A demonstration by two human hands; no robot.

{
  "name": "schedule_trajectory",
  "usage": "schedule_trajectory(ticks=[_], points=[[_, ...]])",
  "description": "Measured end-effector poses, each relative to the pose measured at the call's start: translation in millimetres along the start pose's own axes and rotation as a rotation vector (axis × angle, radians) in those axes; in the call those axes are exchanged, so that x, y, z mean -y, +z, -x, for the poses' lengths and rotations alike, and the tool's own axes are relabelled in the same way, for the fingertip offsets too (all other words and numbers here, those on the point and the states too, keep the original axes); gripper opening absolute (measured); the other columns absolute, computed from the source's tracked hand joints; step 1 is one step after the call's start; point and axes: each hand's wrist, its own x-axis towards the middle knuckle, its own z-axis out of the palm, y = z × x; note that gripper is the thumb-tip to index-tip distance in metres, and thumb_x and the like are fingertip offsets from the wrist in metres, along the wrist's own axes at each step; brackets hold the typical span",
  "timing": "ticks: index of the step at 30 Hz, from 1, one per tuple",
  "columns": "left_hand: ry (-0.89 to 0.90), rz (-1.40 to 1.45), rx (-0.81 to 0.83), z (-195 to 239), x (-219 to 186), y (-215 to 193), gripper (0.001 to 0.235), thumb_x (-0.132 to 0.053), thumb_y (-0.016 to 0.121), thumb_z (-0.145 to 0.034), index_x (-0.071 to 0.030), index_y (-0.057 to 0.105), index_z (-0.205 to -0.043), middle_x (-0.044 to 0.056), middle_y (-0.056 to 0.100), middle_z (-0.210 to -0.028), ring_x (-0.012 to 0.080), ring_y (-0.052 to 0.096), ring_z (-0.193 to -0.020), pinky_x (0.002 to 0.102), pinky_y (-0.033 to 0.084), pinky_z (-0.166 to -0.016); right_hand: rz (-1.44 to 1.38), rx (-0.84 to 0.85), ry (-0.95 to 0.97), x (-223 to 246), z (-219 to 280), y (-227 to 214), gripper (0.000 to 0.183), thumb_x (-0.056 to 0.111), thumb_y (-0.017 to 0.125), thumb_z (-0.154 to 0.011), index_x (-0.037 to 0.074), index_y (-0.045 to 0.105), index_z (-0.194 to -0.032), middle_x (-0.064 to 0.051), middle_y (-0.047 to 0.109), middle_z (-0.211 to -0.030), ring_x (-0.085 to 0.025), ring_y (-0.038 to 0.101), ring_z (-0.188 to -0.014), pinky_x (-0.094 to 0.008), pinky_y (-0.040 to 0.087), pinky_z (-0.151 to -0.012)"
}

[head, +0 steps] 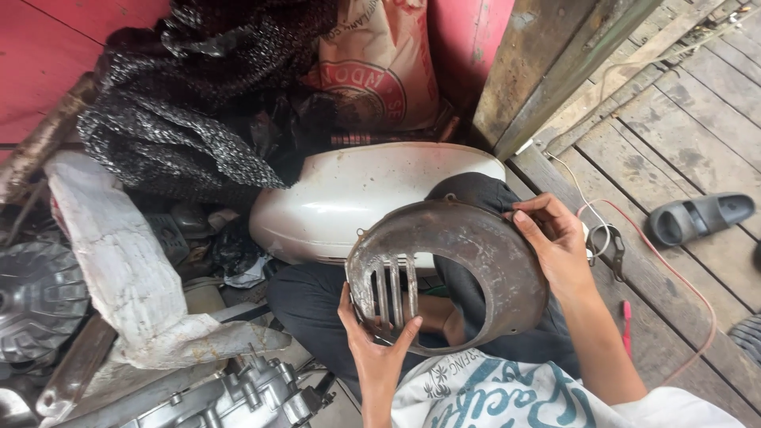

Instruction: Cleaning rust and dirt from a motorcycle engine cover using a metal scraper and a toothbrush.

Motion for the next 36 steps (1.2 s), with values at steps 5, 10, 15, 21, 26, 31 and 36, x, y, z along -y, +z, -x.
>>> schedule_trajectory(ticks=[5, 10, 15, 21, 26, 31, 36], points=[[0.038, 0.000, -0.002, -2.5, 4.6, 0.2, 0.119, -0.027, 0.095, -0.061, -0.012, 0.024, -0.155, 0.019, 0.050, -0.145, 0.0330, 0.067, -0.113, 0.046, 0.060, -0.089, 0.032, 0.001, -0.029, -2.9, -1.1, 1.3, 0.010, 0.005, 0.066, -0.099, 0.003, 0.064, -0.108, -0.008, 0.070, -0.100, -0.010, 0.065, -0.093, -0.020, 0.050, -0.087], [0.020, 0.013, 0.007, -2.8, 4.4, 1.6, 0.120, -0.028, 0.095, -0.061, -0.013, 0.023, -0.156, 0.019, 0.050, -0.146, 0.0339, 0.067, -0.116, 0.046, 0.060, -0.090, 0.053, -0.002, -0.065, -3.2, 0.4, 1.5, 0.010, 0.004, 0.066, -0.100, 0.002, 0.064, -0.109, -0.007, 0.069, -0.100, -0.010, 0.065, -0.094, -0.020, 0.050, -0.087], [0.057, -0.037, -0.002, -4.4, 0.3, 1.6, 0.118, -0.032, 0.093, -0.062, -0.011, 0.024, -0.155, 0.019, 0.052, -0.143, 0.0345, 0.068, -0.114, 0.048, 0.062, -0.089, 0.116, -0.027, -0.104, -2.8, 2.1, 2.4, 0.008, 0.007, 0.068, -0.099, 0.004, 0.065, -0.106, -0.004, 0.069, -0.096, -0.006, 0.061, -0.084, -0.017, 0.046, -0.079], [0.017, -0.033, -0.040, -6.3, -5.7, 1.8, 0.114, -0.028, 0.095, -0.058, -0.013, 0.030, -0.150, 0.019, 0.062, -0.132, 0.0323, 0.074, -0.105, 0.046, 0.065, -0.084, 0.160, -0.046, -0.104, 2.4, 4.8, 3.5, 0.010, 0.007, 0.068, -0.099, 0.003, 0.064, -0.107, -0.003, 0.065, -0.101, -0.008, 0.060, -0.090, -0.019, 0.044, -0.083], [-0.077, -0.016, -0.036, -6.2, 14.0, 4.0, 0.108, -0.021, 0.098, -0.055, -0.006, 0.039, -0.145, 0.018, 0.069, -0.123, 0.0280, 0.075, -0.098, 0.042, 0.062, -0.088, 0.127, -0.048, -0.071, 6.3, 7.0, 3.9, 0.017, 0.005, 0.065, -0.099, 0.000, 0.061, -0.115, -0.007, 0.064, -0.108, -0.012, 0.063, -0.098, -0.023, 0.048, -0.091], [-0.041, -0.127, -0.075, -6.6, 21.9, -0.1, 0.107, -0.030, 0.100, -0.052, -0.001, 0.046, -0.139, 0.016, 0.066, -0.120, 0.0268, 0.070, -0.099, 0.042, 0.058, -0.088, 0.175, -0.057, -0.084, 1.8, 7.6, 1.4, 0.014, 0.006, 0.067, -0.100, 0.003, 0.062, -0.112, -0.004, 0.066, -0.103, -0.008, 0.060, -0.092, -0.019, 0.045, -0.085], [-0.042, 0.104, -0.058, -7.3, 15.6, -5.1, 0.092, -0.013, 0.095, -0.057, 0.000, 0.046, -0.134, 0.019, 0.071, -0.114, 0.0282, 0.076, -0.096, 0.037, 0.062, -0.083, 0.199, -0.069, -0.128, -4.3, 6.3, 0.6, 0.011, 0.002, 0.064, -0.101, 0.002, 0.061, -0.112, -0.004, 0.063, -0.105, -0.009, 0.057, -0.092, -0.019, 0.043, -0.087]])
